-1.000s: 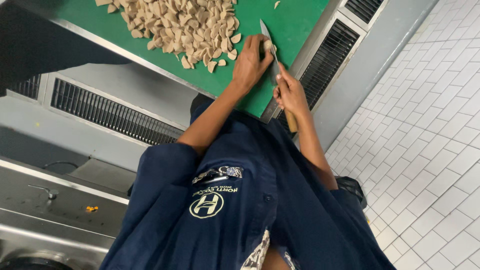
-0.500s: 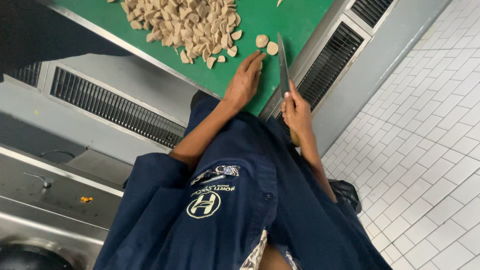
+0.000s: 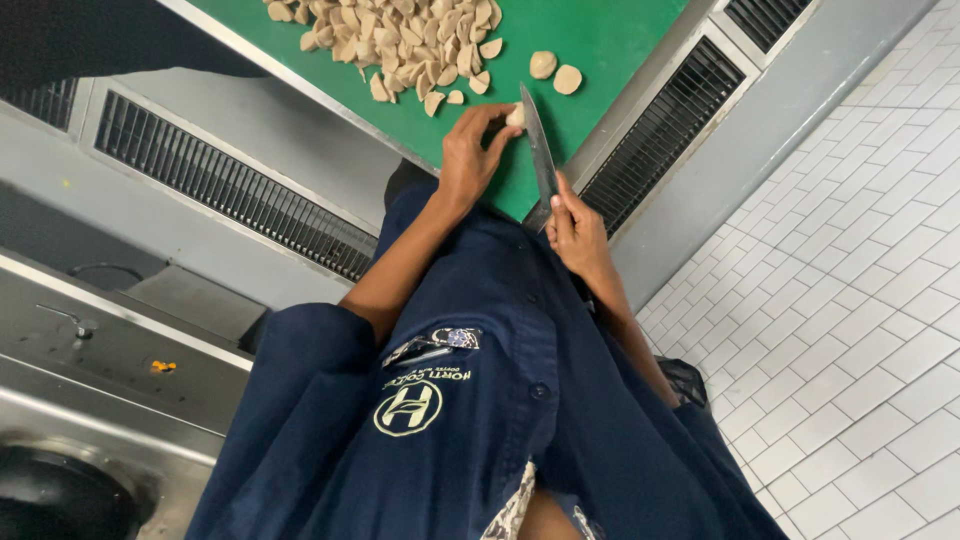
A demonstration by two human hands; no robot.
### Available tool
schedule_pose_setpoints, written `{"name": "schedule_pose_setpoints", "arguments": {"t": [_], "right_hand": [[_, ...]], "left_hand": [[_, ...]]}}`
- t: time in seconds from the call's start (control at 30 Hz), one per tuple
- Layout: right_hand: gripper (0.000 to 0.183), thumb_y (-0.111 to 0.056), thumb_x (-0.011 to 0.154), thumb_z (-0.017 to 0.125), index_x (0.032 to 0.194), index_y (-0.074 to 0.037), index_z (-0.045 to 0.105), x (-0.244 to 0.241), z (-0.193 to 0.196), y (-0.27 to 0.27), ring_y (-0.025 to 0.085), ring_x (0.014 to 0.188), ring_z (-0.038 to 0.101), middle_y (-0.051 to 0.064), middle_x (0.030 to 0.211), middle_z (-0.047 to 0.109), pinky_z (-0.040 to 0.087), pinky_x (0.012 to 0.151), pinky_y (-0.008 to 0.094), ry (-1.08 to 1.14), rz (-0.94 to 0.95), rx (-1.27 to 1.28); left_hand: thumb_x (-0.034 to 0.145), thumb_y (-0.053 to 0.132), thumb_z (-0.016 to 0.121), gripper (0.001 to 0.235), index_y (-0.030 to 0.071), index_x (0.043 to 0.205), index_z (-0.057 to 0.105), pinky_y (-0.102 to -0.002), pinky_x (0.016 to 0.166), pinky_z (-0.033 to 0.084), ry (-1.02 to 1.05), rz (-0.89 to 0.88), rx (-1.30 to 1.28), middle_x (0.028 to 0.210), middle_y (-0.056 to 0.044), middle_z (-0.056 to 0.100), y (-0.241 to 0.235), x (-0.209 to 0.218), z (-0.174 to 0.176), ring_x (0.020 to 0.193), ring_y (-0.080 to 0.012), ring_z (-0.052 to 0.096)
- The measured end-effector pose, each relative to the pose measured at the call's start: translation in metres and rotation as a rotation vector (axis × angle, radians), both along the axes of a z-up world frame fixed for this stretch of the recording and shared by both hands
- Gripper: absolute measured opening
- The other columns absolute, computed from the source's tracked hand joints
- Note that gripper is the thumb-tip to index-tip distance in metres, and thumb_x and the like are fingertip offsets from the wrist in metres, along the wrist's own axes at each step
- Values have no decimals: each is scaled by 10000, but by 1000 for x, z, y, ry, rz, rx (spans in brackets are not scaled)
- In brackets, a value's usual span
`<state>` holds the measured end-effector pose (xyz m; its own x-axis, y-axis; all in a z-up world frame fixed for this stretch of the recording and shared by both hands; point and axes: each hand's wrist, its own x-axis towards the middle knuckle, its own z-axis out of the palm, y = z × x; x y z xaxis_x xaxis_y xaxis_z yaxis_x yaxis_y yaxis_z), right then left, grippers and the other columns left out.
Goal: The person slices small meatballs into halves using a knife on a green cutting board, taking them from a metal bowl and placing them onto the board before cutting.
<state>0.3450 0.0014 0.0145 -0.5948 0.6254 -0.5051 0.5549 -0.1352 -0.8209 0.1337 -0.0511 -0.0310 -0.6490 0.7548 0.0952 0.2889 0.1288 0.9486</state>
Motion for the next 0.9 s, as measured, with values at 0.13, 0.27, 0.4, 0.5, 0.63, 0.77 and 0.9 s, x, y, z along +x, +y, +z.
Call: {"name": "schedule_pose_setpoints", "arguments": {"t": [0.13, 0.27, 0.4, 0.5, 0.63, 0.77, 0.9], "right_hand": [[494, -276, 1101, 468, 1559, -92, 446, -6, 6, 4, 95, 488, 528, 39, 591, 539, 470, 488, 281, -117, 43, 20], [445, -257, 1126, 469, 1540, -92, 481, -23, 1, 3, 92, 505, 598, 62, 622, 576, 495, 536, 291, -120, 114, 194], [432, -231, 1117, 514, 1536, -128, 524, -40, -3, 0, 81, 539, 611, 57, 680, 582, 507, 552, 288, -95, 89, 313], [470, -252, 1077, 523, 1544, -204, 494, -39, 1, 10, 82, 492, 527, 26, 647, 558, 457, 432, 294, -145, -57, -63], [499, -283, 1060, 518, 1554, -233, 459, -35, 1, 28, 68, 450, 458, 1, 615, 547, 407, 404, 266, -29, -70, -286], [459, -275, 1113, 537, 1559, -173, 500, -24, 1, 30, 62, 561, 568, 0, 665, 588, 508, 527, 251, -63, 18, 166], [457, -270, 1104, 517, 1550, -177, 492, -22, 15, 21, 82, 538, 548, 3, 657, 572, 484, 510, 271, -93, 10, 117]], "left_hand": [[906, 71, 805, 248, 38, 1139, 725, -318, 782, 611, -1, -9, -26, 1057, -124, 739, 0, -3, -5, 888, -224, 761], [904, 66, 803, 259, 44, 1150, 728, -324, 779, 607, 13, -8, -9, 1059, -126, 739, -1, -4, -6, 882, -242, 759], [933, 51, 769, 291, 26, 1202, 661, -352, 857, 605, -9, -54, 84, 1162, -153, 664, -1, 2, -5, 997, -279, 709], [940, 28, 750, 306, -4, 1207, 602, -430, 931, 529, 172, -54, 103, 1169, -162, 610, 3, 6, -13, 1088, -349, 606], [850, 60, 785, 366, -15, 1149, 589, -466, 911, 497, 145, -137, -32, 1072, -191, 586, 1, 5, -31, 1021, -372, 561], [922, 42, 764, 326, 92, 1212, 625, -426, 997, 521, 278, -44, -26, 1206, -145, 592, -2, 1, -34, 1147, -345, 584], [884, 67, 768, 446, 39, 1293, 592, -468, 1032, 485, 379, -9, 8, 1302, -191, 523, -26, -2, -13, 1198, -409, 535]]}}
